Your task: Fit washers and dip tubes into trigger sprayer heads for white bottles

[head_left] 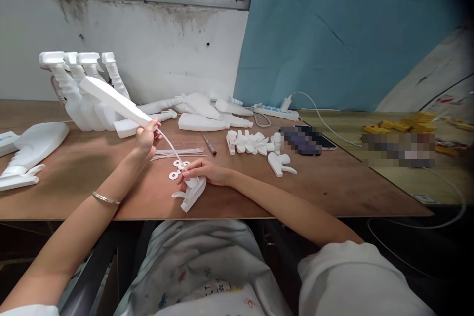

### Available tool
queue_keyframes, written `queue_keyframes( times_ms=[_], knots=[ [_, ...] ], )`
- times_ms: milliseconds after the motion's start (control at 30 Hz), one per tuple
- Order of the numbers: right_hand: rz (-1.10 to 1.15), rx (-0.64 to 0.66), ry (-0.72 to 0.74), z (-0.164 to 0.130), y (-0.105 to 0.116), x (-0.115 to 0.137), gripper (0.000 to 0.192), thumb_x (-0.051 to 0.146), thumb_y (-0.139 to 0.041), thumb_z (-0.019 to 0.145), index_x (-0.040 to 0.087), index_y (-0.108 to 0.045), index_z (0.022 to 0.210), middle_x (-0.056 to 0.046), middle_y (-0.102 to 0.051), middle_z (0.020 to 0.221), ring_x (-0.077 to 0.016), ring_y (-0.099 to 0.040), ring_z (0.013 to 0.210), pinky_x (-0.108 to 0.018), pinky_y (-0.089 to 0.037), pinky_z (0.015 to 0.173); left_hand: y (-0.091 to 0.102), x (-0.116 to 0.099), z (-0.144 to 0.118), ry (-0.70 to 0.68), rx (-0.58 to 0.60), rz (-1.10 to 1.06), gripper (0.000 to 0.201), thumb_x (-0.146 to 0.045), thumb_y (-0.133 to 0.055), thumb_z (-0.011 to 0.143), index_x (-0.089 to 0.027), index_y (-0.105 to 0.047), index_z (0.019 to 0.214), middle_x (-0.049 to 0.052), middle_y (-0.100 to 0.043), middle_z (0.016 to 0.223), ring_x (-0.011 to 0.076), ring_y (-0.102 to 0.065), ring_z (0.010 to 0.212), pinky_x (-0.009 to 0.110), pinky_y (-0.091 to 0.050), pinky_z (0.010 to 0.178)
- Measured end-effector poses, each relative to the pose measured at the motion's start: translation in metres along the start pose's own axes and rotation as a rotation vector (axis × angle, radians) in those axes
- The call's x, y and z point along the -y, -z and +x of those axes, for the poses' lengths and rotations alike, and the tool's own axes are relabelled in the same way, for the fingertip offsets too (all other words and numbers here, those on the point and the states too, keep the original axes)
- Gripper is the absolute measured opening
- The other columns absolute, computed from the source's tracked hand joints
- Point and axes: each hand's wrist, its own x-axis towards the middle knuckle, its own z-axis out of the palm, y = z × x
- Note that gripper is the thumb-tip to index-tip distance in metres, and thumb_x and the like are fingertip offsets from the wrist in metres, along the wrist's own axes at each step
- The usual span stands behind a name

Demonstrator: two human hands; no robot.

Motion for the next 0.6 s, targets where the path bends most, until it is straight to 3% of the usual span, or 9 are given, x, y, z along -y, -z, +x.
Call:
queue_keyframes(
  times_ms=[300, 600],
  knots=[
    [-0.088, 0.178, 0.002, -0.002, 0.003, 0.005, 0.025, 0.031, -0.066, 0.073, 0.009, -0.071, 0.083, -0.005, -0.068, 0.076, -0.0147, -0.059, 0.077, -0.025, -0.039, 0.075, 0.001, 0.004, 0.003, 0.064, 0.026, 0.05, 0.024, -0.025, -0.069, 0.068, -0.016, -0.047, 0.064, -0.005, -0.05, 0.056, 0.0008, -0.036, 0.037, 0.014, -0.031, 0.034],
    [-0.105, 0.221, 0.006, -0.002, 0.003, 0.006, 0.028, 0.034, -0.066, 0.073, 0.008, -0.071, 0.082, -0.005, -0.067, 0.072, -0.0158, -0.06, 0.074, -0.026, -0.04, 0.074, 0.011, 0.01, 0.019, 0.135, 0.077, 0.05, 0.021, -0.023, -0.06, 0.075, -0.017, -0.043, 0.064, -0.007, -0.046, 0.048, 0.0021, -0.034, 0.034, 0.016, -0.028, 0.034]
  ],
)
